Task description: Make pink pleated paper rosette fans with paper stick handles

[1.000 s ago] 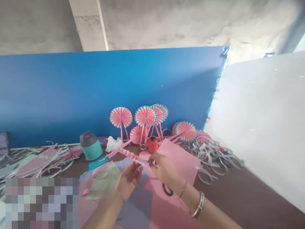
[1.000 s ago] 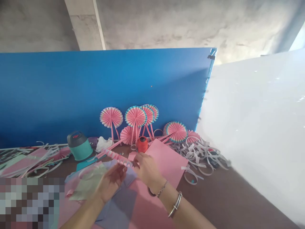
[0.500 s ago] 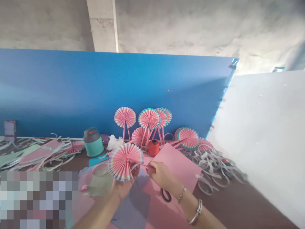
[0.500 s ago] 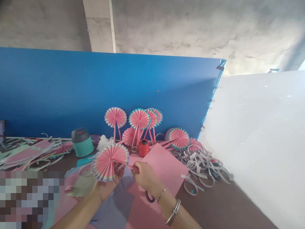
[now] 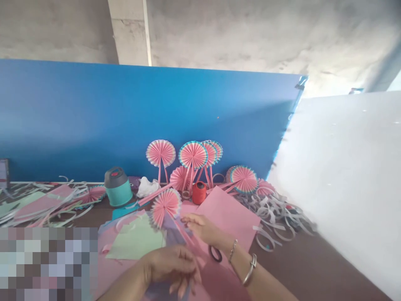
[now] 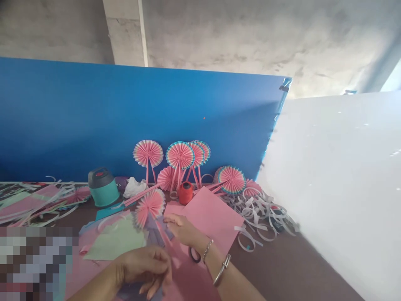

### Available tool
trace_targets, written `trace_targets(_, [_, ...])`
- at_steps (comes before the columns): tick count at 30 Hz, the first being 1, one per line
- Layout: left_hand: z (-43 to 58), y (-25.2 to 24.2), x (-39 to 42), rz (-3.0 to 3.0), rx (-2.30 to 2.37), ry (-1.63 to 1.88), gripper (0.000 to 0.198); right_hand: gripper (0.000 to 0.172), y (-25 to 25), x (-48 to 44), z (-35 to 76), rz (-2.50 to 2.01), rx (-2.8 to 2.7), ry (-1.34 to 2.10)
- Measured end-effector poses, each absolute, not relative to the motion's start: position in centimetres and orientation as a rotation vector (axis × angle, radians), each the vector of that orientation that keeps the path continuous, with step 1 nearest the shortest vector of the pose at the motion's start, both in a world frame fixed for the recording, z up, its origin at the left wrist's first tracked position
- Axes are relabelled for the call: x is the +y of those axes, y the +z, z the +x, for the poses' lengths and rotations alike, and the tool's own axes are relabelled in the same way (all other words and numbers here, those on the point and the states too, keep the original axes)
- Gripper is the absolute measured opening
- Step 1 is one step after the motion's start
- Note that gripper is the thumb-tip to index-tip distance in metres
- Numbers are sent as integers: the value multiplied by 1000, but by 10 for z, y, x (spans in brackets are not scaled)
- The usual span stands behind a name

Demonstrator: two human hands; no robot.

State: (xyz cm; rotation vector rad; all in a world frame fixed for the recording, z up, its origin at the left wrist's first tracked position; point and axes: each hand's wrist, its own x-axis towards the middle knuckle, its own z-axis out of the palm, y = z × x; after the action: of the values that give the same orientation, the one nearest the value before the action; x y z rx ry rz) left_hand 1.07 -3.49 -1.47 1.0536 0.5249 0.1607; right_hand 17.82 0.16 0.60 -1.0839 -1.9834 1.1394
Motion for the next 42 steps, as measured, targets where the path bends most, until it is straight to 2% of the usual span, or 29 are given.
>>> trace_targets(3, [7,-9,-38,1118,462,157,40,25,18,2,195,-1480,-2099,707])
trace_targets(5, [12,-10,-37,1150,528,358,37,20,22,-1,207,-1758,-2193,453])
trace_targets(8, [21,-16,-32,1409,736,787,28,25,25,-10,216,-1937,-2428,296])
trace_targets(10, [24,-21,-28,1727,869,910,27,31,25,-17,216,-1959,-2503,286])
trace_targets(15, [18,-33,-22,2228,988,707,42,43,18,-29,214,-1965,-2505,323])
trace_targets(23, [23,-21,-29,2525,1096,529,36,37,-7,-25,253,-1896,-2255,199])
trace_targets(28, [29,-12,-36,2656,1196,422,31,44,-2,-20,281,-2149,-1990,-96])
trace_targets(31, [29,-11,-37,2698,1199,415,31,38,2,-22,284,-2259,-1881,-263])
trace_targets(33, [27,-11,-37,2712,1194,429,31,27,4,-24,277,-2169,-1956,-213])
trace_targets(35, [26,-13,-35,2710,1187,443,31,20,4,-27,265,-1958,-2158,-1])
trace_targets(38, [25,-17,-32,2696,1191,481,31,29,2,-39,241,-1639,-2467,263])
trace_targets(42, [22,-19,-27,2659,1175,553,33,40,-1,-61,213,-1630,-2600,154])
